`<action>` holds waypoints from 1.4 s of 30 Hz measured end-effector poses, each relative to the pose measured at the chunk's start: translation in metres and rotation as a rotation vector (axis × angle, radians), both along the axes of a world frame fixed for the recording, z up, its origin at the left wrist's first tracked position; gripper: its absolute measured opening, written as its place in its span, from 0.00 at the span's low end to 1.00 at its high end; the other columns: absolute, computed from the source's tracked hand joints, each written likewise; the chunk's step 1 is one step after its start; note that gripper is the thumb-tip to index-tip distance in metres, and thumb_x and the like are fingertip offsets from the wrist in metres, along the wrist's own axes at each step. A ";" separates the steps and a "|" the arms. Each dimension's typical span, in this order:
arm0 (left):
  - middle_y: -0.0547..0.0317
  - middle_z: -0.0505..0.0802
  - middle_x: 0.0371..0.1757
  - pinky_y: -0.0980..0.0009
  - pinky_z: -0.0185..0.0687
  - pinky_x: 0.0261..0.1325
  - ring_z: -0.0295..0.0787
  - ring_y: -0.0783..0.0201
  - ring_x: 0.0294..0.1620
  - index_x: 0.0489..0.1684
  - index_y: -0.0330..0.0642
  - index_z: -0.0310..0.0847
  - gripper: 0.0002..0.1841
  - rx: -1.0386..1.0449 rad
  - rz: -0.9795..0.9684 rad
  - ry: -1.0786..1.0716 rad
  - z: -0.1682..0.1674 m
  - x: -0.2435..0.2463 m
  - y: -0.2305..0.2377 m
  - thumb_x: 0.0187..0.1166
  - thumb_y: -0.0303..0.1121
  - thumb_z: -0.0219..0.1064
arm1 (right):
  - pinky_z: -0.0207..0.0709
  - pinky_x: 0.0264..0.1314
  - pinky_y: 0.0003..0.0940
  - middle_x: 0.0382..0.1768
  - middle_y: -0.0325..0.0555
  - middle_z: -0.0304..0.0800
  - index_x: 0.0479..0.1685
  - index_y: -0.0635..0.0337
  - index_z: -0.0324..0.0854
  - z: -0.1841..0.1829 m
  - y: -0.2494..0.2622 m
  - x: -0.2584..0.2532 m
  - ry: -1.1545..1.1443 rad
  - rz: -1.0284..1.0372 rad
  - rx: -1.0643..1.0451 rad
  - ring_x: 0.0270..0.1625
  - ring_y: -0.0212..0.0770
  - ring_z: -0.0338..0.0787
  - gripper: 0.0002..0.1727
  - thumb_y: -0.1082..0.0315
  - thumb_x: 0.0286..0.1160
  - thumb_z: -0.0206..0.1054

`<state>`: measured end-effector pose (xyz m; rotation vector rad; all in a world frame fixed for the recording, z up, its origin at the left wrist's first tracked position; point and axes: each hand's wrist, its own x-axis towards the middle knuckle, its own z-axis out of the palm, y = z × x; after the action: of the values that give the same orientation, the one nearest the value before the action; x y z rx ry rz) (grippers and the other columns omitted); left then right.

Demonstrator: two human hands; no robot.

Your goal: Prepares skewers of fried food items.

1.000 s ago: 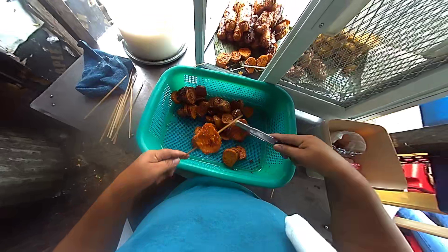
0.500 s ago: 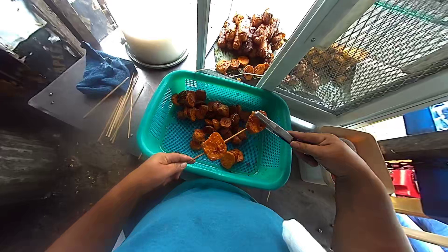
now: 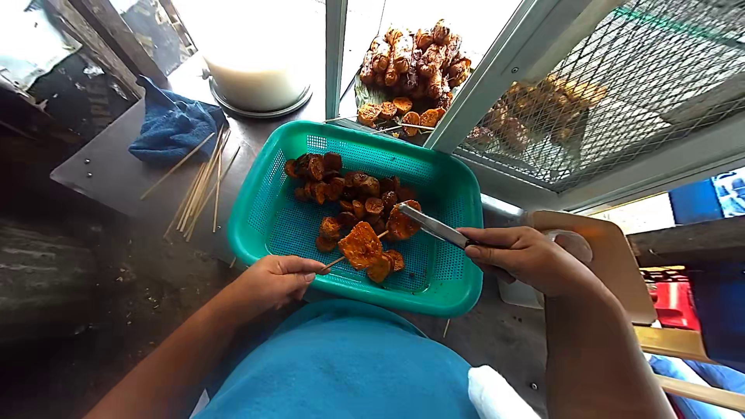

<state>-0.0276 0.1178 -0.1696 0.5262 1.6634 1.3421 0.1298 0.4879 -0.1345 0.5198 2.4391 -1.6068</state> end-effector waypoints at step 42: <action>0.67 0.86 0.25 0.85 0.64 0.19 0.71 0.78 0.16 0.62 0.46 0.89 0.15 -0.089 0.298 0.394 -0.005 -0.009 -0.032 0.87 0.30 0.58 | 0.84 0.45 0.58 0.50 0.52 0.92 0.77 0.42 0.82 -0.009 -0.054 -0.036 -0.309 0.516 0.981 0.49 0.56 0.92 0.23 0.55 0.84 0.68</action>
<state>-0.0370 0.0853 -0.1749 0.5297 2.1828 1.4309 0.0937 0.4335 -0.1436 0.1802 2.6426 -0.0713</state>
